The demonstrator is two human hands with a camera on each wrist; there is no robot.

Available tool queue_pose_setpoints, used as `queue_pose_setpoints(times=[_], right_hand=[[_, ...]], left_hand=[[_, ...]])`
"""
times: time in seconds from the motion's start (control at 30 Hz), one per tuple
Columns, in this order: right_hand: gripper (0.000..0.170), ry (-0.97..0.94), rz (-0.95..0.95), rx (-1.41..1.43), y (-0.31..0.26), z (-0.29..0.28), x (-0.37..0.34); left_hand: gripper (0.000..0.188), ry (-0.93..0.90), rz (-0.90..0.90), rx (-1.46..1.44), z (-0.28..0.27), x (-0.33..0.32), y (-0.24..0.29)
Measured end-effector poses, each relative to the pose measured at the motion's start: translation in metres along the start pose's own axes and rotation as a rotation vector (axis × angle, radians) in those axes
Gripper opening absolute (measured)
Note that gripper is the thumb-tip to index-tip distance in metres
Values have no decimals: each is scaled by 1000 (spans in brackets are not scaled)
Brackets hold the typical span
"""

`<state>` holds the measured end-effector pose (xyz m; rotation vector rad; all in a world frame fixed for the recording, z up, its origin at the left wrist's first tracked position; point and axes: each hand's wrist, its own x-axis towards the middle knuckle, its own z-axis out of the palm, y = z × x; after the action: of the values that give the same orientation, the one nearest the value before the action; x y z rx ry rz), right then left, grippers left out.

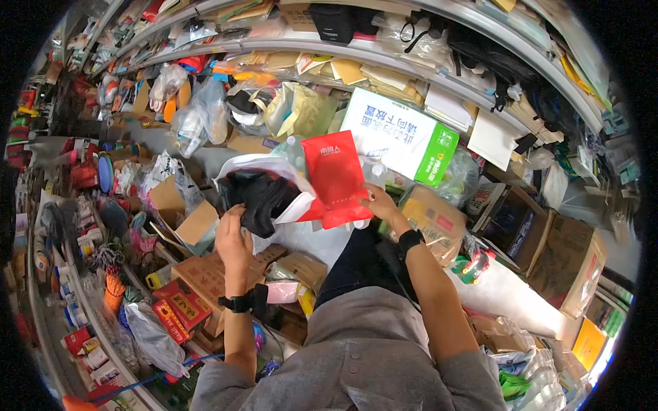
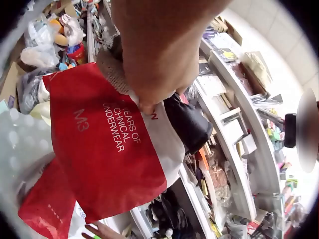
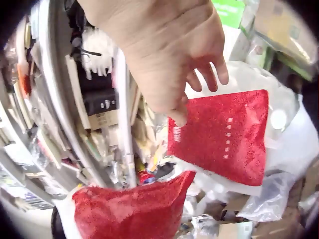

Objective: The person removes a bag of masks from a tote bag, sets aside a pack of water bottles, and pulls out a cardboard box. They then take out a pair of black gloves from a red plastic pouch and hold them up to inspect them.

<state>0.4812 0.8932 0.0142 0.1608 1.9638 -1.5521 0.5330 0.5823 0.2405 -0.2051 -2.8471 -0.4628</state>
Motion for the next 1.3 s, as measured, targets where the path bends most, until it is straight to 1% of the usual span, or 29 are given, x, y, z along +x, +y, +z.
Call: queue_pose_setpoints(times=[0.03,0.07,0.13,0.17,0.23,0.27,0.3,0.37,0.4,0.43,0.5,0.53,0.57,0.6,0.67,0.73,0.8,0.83,0.9,0.93,0.97,1.0,1.03,1.1,1.13,1.2,1.23,1.27,1.3], right_hand=[[55,62,54,13,-10,-2,-7],[55,66,52,15,-21,-4,-15],[50,180,-218,229,-45,-10,-37],[43,290,-375,241,-63,-12,-54],[37,401,-456,267,-102,-27,-90],[36,463,-459,249,-126,-33,-111],[36,484,-463,248,-145,-40,-128],[38,627,-531,-10,-172,-51,-156],[39,696,-533,-31,-179,-52,-160],[39,721,-534,-31,-182,-57,-166],[40,785,-376,-142,-185,-67,-176],[44,807,-343,-189,-179,-75,-178],[44,829,-342,-187,-170,-80,-181],[47,814,-287,-182,-163,-83,-185],[55,751,-171,-126,-153,-89,-197],[57,796,-155,-84,-152,-89,-208],[58,855,-110,-17,-151,-91,-213],[58,868,-114,-13,-150,-94,-215],[45,995,-268,-43,-148,-99,-219],[45,1008,-272,-40,-145,-101,-222],[38,1023,-236,-128,-142,-103,-225],[33,1036,-200,-217,-139,-105,-228],[28,1106,-229,-252,-135,-104,-228],[27,1161,-215,-225,-134,-108,-234],[27,1205,-194,-195,-134,-110,-238],[26,1255,-231,-178,-137,-114,-243],[28,1324,-312,-195,-135,-117,-243],[31,1392,-393,-215,-134,-120,-244],[31,1400,-394,-215,-132,-121,-247]], left_hand=[[45,-2,26,-22,2,6,7],[45,-3,62,-35,6,11,10],[45,27,125,-60,14,25,24],[46,36,141,-58,17,32,33],[46,94,203,-72,30,45,47],[44,100,220,-66,32,50,58],[43,124,267,-65,37,54,66],[39,169,350,-71,46,59,84],[39,206,397,-78,51,62,94],[38,244,443,-85,55,63,104],[37,268,498,-135,62,65,123],[37,278,523,-157,66,64,130],[37,315,553,-188,70,64,136],[37,318,570,-199,73,64,141],[38,329,542,-254,76,60,150],[38,353,553,-258,77,60,160],[39,395,577,-341,80,56,174],[43,395,611,-332,79,54,181],[45,396,634,-361,79,52,189],[48,394,646,-385,79,51,193],[52,376,654,-382,77,49,197],[52,382,665,-387,75,49,203],[54,361,661,-408,75,50,207],[56,346,661,-429,66,50,220],[57,266,602,-447,55,50,229],[57,69,511,-496,47,48,236],[57,71,521,-498,44,47,240],[55,-45,455,-587,40,46,245],[54,-163,385,-673,38,44,250]])
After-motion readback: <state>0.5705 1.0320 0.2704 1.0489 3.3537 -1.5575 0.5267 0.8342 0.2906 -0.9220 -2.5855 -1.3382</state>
